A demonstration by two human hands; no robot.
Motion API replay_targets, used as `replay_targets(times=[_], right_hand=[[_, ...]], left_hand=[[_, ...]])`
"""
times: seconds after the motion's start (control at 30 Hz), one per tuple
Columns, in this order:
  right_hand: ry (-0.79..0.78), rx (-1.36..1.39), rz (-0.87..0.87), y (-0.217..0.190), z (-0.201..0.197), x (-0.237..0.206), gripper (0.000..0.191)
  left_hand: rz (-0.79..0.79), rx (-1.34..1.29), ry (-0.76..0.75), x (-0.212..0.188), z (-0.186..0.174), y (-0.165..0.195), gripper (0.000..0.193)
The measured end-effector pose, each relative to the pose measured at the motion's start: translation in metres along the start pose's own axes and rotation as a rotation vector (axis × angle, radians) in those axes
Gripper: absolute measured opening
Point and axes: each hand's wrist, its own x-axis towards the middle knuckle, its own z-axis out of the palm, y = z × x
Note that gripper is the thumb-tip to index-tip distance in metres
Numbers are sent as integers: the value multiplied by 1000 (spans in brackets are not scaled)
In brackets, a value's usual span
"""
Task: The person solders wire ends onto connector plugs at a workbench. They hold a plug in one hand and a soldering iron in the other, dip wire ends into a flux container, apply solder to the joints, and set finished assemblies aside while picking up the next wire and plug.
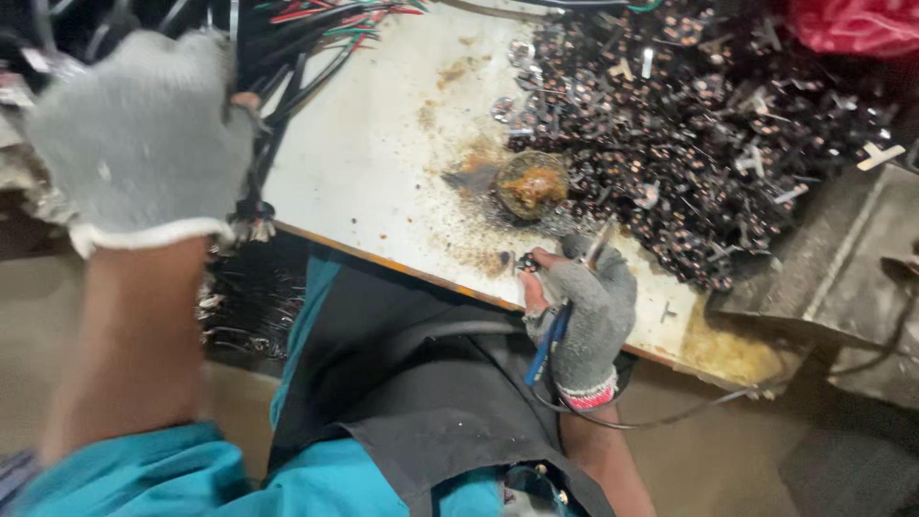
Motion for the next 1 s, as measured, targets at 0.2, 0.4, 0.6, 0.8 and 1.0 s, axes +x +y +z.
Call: replay_targets(times=[0.2,0.4,0.6,0.8,1.0], right_hand=[[-2,11,4,5,1,0,30],[-19,-42,-23,4,0,-6,29],[38,-6,-70,-1,-10,-7,33],[73,1040,268,-24,-31,-31,44],[-145,968,498,-3,-38,-82,16]], left_hand=[[57,112,-37,-3,46,-11,29],[81,65,17,4,29,-7,22],[71,-880,-187,-36,-56,-4,20],[345,-1653,-635,-90,-36,75,34],[482,-1797,-978,-96,-24,89,35]])
